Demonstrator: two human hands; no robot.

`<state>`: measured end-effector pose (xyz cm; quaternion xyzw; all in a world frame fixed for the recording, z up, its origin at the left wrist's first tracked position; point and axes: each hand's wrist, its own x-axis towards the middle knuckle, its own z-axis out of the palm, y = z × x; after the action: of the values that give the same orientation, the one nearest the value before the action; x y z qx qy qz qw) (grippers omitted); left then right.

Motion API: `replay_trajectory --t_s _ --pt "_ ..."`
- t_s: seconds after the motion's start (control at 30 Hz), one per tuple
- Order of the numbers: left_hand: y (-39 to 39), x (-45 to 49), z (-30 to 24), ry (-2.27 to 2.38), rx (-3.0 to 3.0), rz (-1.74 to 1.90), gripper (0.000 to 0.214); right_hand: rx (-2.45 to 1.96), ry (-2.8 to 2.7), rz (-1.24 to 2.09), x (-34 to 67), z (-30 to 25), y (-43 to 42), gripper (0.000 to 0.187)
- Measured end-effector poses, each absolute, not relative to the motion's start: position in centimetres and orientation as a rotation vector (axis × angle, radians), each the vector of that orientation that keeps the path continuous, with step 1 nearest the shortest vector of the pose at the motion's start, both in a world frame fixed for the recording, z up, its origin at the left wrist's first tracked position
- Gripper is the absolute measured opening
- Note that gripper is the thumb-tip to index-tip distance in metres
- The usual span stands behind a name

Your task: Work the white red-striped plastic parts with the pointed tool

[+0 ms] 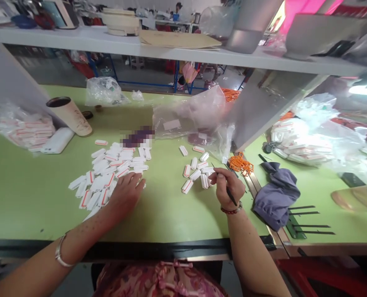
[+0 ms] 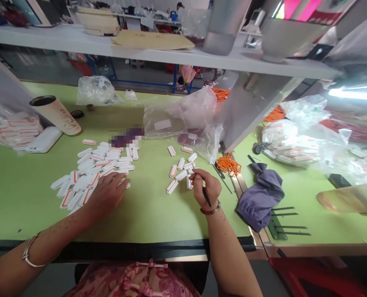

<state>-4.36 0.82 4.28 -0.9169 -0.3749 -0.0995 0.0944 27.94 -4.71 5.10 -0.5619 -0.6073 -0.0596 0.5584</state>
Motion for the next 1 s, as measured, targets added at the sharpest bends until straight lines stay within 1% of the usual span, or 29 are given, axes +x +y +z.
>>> replay_trajectory --t_s 0.1,0.17,0.27,0.3,0.37,0.43,0.5,0.57,0.67,0.8,1.0 --pt "2.1 -0.2 4.7 -1.062 -2.796 -0.303 0.038 -1.31 -1.386 -0.15 28.6 5.3 -4.7 0.018" --pt "4.4 4.2 4.8 -1.025 -2.862 -0.324 0.039 -1.292 -1.357 -0.156 29.1 5.3 -4.7 0.018" --pt "9.3 10.7 4.4 -1.166 -2.913 -0.348 0.05 -1.293 -1.321 -0.171 29.9 5.3 -4.4 0.018" --pt "10.8 12.3 4.4 -1.184 -2.955 -0.299 0.049 -1.298 -1.318 -0.18 30.1 5.4 -4.4 0.018" --pt "12.9 14.0 4.5 -1.146 -3.014 -0.213 0.034 -1.303 -1.329 -0.209 30.5 5.6 -4.4 0.017" --pt "13.1 13.6 4.6 -1.115 -3.032 -0.168 0.019 -1.289 -1.356 -0.249 30.6 6.0 -4.5 0.017" --pt "11.6 11.5 4.6 -1.105 -3.041 -0.142 0.013 -1.257 -1.388 -0.278 30.4 6.4 -4.8 0.017" --pt "8.8 8.7 4.2 -1.107 -3.077 -0.115 0.016 -1.218 -1.435 -0.278 30.0 6.7 -5.1 0.019" --pt "4.3 4.9 3.1 -1.079 -3.234 -0.206 0.018 -1.163 -1.543 -0.247 28.7 6.7 -5.4 0.021" --pt "0.5 2.4 2.2 -1.097 -3.223 -0.235 0.025 -1.039 -1.725 -0.148 26.1 5.6 -5.4 0.022" --pt "0.1 1.0 2.5 -1.096 -3.291 -0.355 0.013 -0.861 -2.0 0.014 22.9 3.7 -6.2 0.025"
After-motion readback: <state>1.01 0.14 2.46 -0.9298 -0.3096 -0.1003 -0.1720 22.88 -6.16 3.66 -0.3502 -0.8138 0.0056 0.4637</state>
